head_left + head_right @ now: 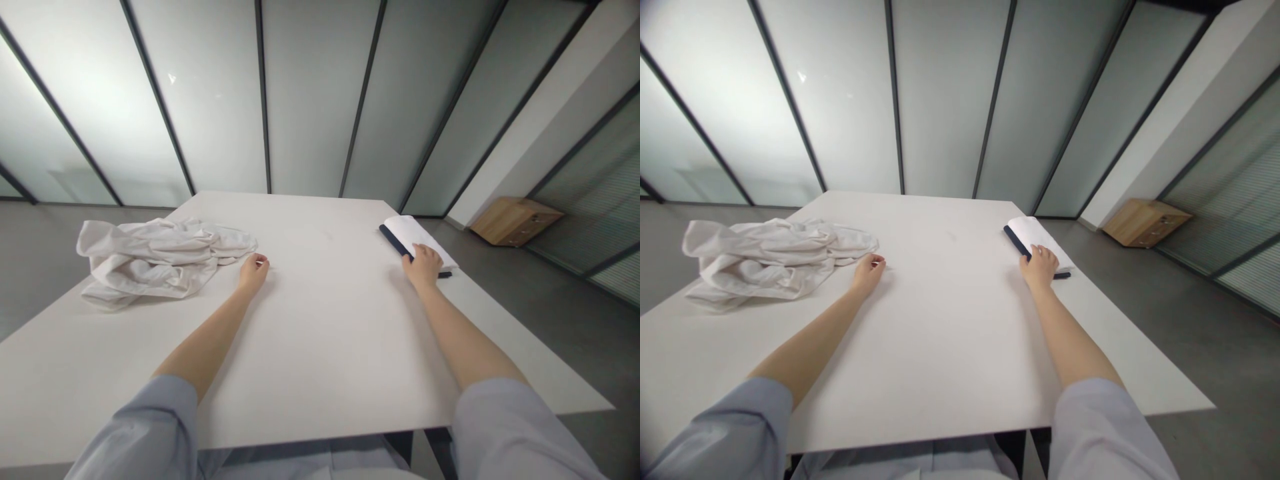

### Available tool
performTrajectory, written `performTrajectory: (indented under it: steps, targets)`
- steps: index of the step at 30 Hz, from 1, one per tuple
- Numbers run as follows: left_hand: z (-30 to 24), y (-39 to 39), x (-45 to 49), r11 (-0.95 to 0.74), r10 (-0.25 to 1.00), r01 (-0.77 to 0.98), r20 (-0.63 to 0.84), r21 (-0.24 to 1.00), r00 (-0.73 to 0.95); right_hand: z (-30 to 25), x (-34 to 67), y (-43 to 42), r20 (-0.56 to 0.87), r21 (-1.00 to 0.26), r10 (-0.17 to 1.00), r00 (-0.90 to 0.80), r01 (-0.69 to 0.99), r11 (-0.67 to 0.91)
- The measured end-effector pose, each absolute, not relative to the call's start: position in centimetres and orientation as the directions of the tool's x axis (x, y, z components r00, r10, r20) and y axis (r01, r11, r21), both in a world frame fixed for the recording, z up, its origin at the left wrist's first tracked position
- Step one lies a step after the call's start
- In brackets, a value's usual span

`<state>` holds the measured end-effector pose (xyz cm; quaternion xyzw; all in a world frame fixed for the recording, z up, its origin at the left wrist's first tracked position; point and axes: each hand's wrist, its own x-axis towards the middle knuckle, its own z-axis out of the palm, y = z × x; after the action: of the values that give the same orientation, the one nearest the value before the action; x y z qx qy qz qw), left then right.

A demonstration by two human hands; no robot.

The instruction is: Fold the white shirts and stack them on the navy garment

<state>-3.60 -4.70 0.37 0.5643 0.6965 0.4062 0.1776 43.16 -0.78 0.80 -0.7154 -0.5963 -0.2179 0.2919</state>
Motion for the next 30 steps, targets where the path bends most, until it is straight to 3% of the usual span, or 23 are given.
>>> performTrajectory:
  steps: [5, 10, 19, 30]
  targets:
    - [0.1, -4.3, -3.6, 0.052, 0.965, 0.747, 0.159, 0.663, -0.209, -0.4, 37.9, -1.2, 0.628, -0.179, 0.778, 0.01, 0.975, 0.132]
    - [-0.3, -4.2, -3.7, 0.004, 0.976, 0.784, 0.168, 0.621, -0.137, -1.6, 33.9, -2.3, 0.559, -0.192, 0.821, -0.12, 0.944, 0.268]
    - [-0.2, -4.4, -3.8, -0.012, 0.979, 0.795, 0.168, 0.606, -0.113, -2.0, 34.2, -3.1, 0.526, -0.24, 0.845, -0.099, 0.936, 0.259]
    - [0.4, -5.1, -3.6, -0.04, 0.982, 0.85, 0.176, 0.526, -0.062, -1.8, 33.7, -3.3, 0.33, -0.223, 0.912, -0.243, 0.919, 0.325]
